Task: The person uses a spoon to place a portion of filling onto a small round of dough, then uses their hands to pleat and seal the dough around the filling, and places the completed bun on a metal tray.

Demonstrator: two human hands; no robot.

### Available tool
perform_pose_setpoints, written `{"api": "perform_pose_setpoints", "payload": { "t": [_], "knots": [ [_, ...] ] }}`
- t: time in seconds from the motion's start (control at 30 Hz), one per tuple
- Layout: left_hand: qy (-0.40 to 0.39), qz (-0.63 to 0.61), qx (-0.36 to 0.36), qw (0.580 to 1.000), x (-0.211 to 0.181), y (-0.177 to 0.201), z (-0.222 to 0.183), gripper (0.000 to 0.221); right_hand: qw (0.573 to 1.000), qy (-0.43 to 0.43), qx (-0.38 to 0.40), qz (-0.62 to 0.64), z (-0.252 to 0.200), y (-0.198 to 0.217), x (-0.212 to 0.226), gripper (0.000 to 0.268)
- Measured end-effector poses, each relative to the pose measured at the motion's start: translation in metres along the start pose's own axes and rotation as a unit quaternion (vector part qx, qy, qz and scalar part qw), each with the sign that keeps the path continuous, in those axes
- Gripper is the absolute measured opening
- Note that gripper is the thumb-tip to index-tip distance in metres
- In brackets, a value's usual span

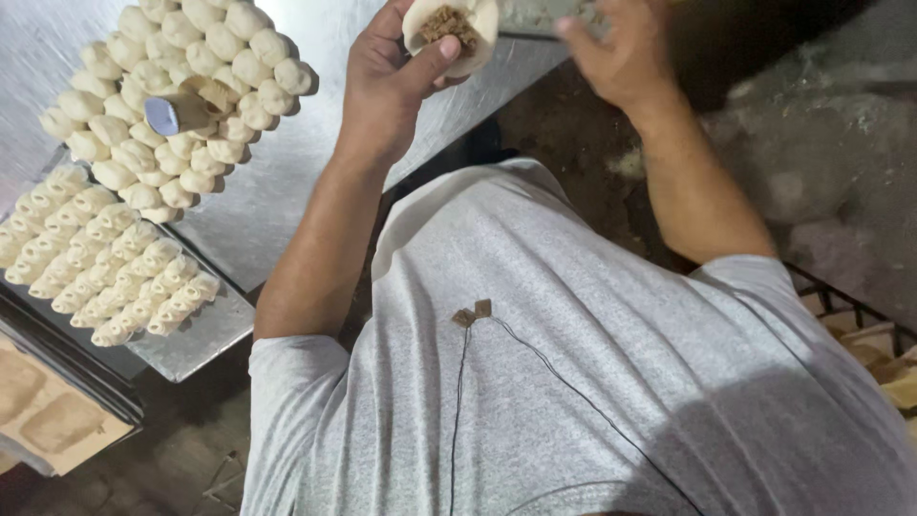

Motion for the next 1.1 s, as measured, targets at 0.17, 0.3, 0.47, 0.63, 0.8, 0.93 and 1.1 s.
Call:
{"api": "perform_pose_setpoints", "payload": {
  "t": [0.17, 0.3, 0.47, 0.63, 0.8, 0.93, 1.1],
  "knots": [
    [0.009, -0.052, 0.047, 0.998, -0.027, -0.015, -0.033, 0.034, 0.928, 0.1, 0.09, 0.347, 0.022, -0.015, 0.102, 0.046],
    [-0.003, -0.08, 0.038, 0.996, -0.039, -0.004, -0.066, 0.037, 0.903, 0.114, 0.106, 0.4, 0.021, -0.028, 0.153, 0.051],
    [-0.031, -0.055, 0.033, 0.997, -0.054, 0.014, -0.112, 0.04, 0.893, 0.101, 0.134, 0.418, 0.01, -0.059, 0.196, 0.055],
    [-0.081, 0.067, -0.035, 0.994, -0.062, 0.035, -0.166, 0.041, 0.954, 0.19, 0.079, 0.217, -0.014, -0.071, 0.242, 0.05],
    [-0.12, 0.105, -0.059, 0.985, -0.072, 0.053, -0.214, 0.037, 0.957, 0.236, 0.054, 0.161, -0.036, -0.096, 0.287, 0.046],
    [-0.106, 0.159, -0.063, 0.98, -0.061, 0.07, -0.253, 0.028, 0.931, 0.172, 0.17, 0.274, -0.05, -0.128, 0.296, 0.049],
    [-0.126, 0.144, 0.012, 0.981, -0.059, 0.074, -0.281, 0.031, 0.882, 0.151, 0.22, 0.388, -0.064, -0.149, 0.314, 0.051]
  ]
}}
Point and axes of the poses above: each hand's wrist, its own z-axis towards the middle knuckle, its own y-axis out of the back of the hand, x = y × z, the point moved 8 cm from there along z, towards the middle knuckle, and after that the axes turned 2 degrees about x, right-handed, at the moved point
